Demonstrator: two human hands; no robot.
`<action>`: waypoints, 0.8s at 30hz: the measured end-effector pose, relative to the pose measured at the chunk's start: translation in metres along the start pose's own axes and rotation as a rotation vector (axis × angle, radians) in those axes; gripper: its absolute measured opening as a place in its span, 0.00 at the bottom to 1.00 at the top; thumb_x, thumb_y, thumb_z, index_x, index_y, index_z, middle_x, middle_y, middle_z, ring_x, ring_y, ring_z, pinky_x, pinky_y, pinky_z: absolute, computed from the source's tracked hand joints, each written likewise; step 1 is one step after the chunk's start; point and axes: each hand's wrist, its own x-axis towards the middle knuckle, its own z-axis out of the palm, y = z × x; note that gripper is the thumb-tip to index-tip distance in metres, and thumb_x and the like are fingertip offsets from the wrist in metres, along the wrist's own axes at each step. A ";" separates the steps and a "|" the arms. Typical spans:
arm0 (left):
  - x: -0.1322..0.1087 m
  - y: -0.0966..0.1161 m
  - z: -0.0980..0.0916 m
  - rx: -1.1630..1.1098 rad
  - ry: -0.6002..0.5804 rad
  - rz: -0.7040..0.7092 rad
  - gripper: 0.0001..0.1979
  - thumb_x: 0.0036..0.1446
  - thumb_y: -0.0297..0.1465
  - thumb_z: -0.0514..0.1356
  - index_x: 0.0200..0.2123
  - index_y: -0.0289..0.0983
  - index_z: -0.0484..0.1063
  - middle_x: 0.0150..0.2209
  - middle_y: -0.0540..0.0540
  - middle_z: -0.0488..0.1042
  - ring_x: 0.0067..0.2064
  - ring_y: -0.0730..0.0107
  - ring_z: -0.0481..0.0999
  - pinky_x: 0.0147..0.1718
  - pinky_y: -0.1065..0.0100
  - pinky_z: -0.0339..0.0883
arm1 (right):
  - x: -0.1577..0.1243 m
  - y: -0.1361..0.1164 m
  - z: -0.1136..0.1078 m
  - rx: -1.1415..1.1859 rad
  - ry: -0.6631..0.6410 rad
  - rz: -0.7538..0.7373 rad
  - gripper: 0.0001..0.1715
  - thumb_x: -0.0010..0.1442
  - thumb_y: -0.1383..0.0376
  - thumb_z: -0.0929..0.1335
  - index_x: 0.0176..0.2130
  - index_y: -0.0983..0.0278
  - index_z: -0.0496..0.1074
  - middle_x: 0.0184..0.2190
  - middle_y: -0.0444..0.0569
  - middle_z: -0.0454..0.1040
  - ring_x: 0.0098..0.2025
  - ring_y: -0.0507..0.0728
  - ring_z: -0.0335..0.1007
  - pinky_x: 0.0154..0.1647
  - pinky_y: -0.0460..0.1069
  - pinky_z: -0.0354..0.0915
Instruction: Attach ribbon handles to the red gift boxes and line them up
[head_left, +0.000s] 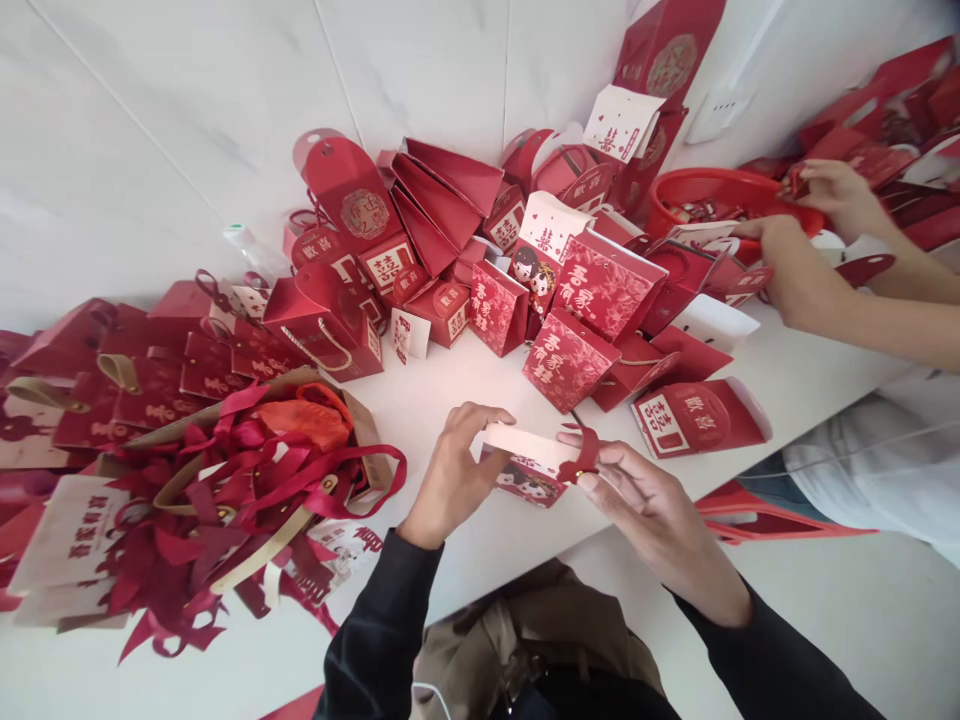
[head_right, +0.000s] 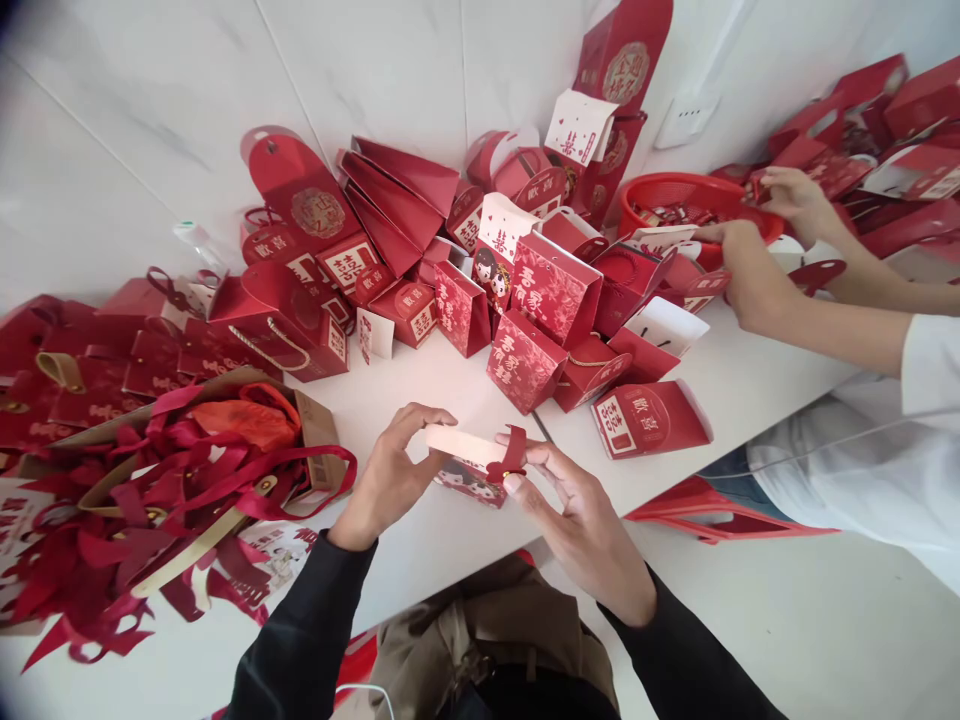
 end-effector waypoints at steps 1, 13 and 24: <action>-0.002 0.000 0.002 0.011 0.021 -0.001 0.18 0.57 0.16 0.61 0.46 0.41 0.73 0.42 0.48 0.75 0.47 0.64 0.74 0.47 0.64 0.67 | 0.000 -0.001 0.000 -0.047 0.015 -0.025 0.14 0.72 0.51 0.70 0.51 0.55 0.73 0.61 0.49 0.71 0.65 0.65 0.64 0.67 0.58 0.60; -0.034 0.010 0.028 -0.144 0.057 -0.084 0.09 0.67 0.30 0.59 0.49 0.42 0.65 0.45 0.46 0.72 0.42 0.68 0.74 0.35 0.70 0.68 | 0.018 0.002 0.004 -0.510 0.075 -0.423 0.06 0.74 0.64 0.67 0.48 0.55 0.74 0.56 0.47 0.71 0.61 0.59 0.67 0.61 0.51 0.62; -0.029 0.028 0.034 -0.352 0.178 -0.220 0.09 0.67 0.32 0.61 0.48 0.40 0.68 0.45 0.46 0.76 0.42 0.68 0.81 0.40 0.68 0.75 | 0.017 0.005 0.006 -0.520 0.106 -0.450 0.05 0.74 0.64 0.68 0.48 0.55 0.75 0.56 0.47 0.71 0.61 0.58 0.67 0.62 0.50 0.62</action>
